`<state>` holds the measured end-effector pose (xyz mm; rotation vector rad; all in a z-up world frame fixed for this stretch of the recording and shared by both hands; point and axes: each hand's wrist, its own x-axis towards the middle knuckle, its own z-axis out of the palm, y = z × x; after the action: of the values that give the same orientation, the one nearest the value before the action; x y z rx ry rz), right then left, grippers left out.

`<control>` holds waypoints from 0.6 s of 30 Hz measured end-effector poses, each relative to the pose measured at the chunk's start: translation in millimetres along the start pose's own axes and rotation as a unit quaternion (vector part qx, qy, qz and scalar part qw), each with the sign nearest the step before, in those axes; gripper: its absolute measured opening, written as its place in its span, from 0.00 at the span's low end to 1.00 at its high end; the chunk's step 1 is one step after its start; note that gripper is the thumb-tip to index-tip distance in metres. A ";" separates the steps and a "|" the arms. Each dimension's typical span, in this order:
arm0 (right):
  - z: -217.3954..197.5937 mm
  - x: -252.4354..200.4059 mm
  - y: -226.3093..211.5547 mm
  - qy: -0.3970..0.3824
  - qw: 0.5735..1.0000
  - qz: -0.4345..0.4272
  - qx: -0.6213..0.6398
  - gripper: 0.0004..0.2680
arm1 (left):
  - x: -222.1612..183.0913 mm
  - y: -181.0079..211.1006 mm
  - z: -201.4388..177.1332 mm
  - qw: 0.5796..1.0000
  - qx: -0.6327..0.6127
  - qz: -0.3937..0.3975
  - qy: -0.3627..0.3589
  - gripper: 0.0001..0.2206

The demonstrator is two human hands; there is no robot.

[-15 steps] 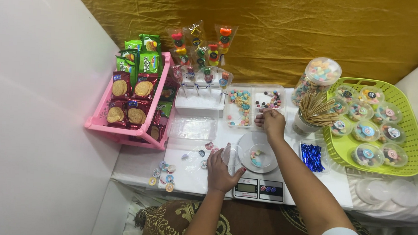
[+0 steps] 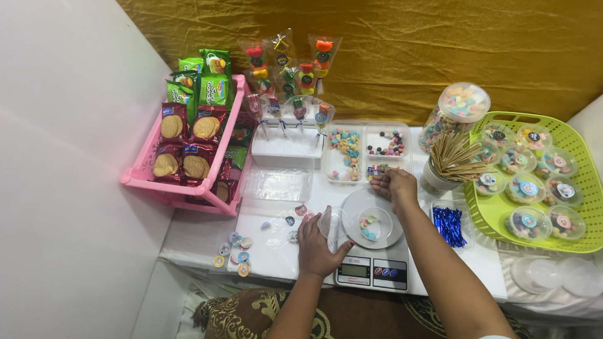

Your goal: A person is preparing components for candy skewers by weighing small candies on a digital scale and organizing decorative labels at a packaging station.

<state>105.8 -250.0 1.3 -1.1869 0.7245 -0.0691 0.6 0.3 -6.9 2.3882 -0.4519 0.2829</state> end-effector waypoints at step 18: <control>-69.5 -77.3 -34.9 -0.009 0.992 -0.120 0.028 0.08 | -1.0 -4.4 5.5 1.000 0.015 -0.015 -0.015 0.39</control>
<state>18.8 -288.9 55.8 -1.2153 0.5584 -0.2773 1.9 0.0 -13.9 2.4298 -0.4293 0.2423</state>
